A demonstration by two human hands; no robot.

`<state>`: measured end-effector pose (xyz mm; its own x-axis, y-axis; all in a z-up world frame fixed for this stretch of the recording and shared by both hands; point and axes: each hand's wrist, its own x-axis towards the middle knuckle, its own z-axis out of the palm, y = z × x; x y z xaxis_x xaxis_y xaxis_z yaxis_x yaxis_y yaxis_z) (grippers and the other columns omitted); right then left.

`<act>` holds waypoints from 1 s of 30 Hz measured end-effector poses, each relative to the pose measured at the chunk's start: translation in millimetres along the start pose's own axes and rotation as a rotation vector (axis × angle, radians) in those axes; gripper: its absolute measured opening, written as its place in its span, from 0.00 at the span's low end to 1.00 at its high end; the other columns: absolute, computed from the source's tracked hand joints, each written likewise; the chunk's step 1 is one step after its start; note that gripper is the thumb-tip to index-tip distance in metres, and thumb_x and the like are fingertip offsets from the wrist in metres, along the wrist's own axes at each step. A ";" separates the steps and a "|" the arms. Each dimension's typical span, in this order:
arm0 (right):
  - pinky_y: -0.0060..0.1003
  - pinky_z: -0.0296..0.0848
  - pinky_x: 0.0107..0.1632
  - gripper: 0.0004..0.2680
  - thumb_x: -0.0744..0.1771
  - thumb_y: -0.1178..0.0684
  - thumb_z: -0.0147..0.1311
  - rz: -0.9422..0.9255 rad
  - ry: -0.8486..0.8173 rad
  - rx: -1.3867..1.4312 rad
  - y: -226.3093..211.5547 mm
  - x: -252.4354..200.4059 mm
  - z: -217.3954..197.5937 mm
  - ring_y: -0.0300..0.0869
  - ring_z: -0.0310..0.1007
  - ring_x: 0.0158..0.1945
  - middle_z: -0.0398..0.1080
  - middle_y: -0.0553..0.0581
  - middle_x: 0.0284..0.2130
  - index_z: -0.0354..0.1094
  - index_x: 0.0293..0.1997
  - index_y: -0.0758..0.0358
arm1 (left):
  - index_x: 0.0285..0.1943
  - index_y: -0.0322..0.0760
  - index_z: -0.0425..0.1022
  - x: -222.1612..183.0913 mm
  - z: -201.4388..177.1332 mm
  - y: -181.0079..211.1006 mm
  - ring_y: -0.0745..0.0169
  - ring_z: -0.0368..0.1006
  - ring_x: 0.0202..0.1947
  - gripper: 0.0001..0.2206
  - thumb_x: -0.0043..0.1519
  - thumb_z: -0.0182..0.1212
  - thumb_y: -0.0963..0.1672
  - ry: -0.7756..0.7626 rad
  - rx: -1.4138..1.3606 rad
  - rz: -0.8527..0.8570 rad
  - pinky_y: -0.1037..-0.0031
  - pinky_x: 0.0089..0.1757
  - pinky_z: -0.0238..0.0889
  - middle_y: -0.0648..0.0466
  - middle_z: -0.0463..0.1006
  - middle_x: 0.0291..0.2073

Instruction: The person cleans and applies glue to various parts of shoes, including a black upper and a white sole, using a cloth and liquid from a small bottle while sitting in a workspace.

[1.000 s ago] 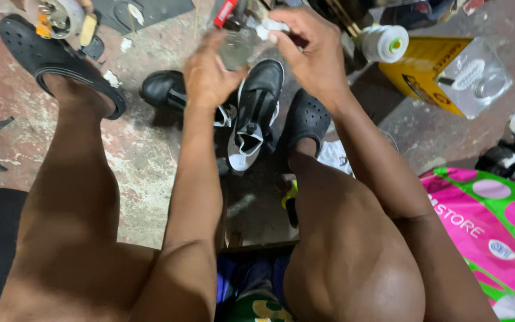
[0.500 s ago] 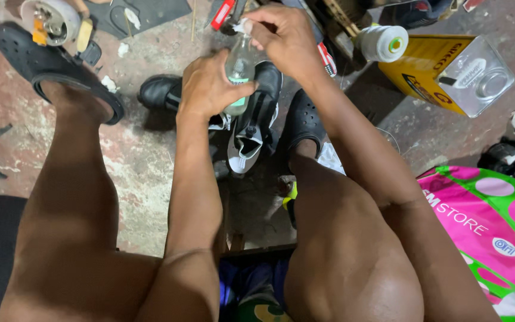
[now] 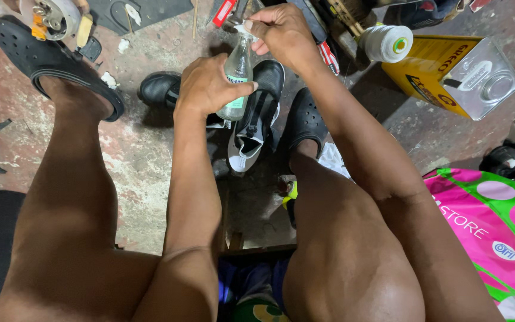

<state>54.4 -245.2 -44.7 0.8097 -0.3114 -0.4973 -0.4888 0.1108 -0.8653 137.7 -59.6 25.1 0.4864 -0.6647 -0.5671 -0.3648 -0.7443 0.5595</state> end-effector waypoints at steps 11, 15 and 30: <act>0.33 0.73 0.32 0.05 0.67 0.55 0.62 -0.251 0.023 -0.265 -13.1 -6.5 4.2 0.36 0.76 0.26 0.78 0.54 0.27 0.80 0.42 0.64 | 0.40 0.38 0.81 -0.5 0.3 -5.6 0.38 0.78 0.40 0.26 0.46 0.72 0.59 0.006 -0.007 0.008 0.55 0.44 0.67 0.42 0.82 0.34; 0.35 0.71 0.33 0.04 0.67 0.55 0.63 -0.360 0.065 -0.396 -21.6 -7.6 7.4 0.38 0.76 0.27 0.78 0.54 0.26 0.81 0.40 0.62 | 0.40 0.38 0.81 0.1 -1.9 -7.9 0.39 0.78 0.41 0.26 0.46 0.72 0.58 0.012 -0.005 -0.012 0.56 0.45 0.68 0.42 0.82 0.35; 0.36 0.84 0.47 0.09 0.73 0.54 0.56 -0.252 -0.101 0.358 -11.6 -32.2 -23.3 0.42 0.82 0.42 0.79 0.58 0.44 0.73 0.56 0.68 | 0.62 0.45 0.69 20.4 41.8 -87.3 0.44 0.76 0.53 0.32 0.51 0.84 0.46 0.609 -0.084 -0.029 0.59 0.52 0.68 0.49 0.77 0.56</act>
<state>26.5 -258.4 -17.2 0.9253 -0.2790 -0.2569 -0.1439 0.3685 -0.9184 146.3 -11.0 -60.6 0.8704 -0.4690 -0.1496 -0.2929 -0.7376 0.6085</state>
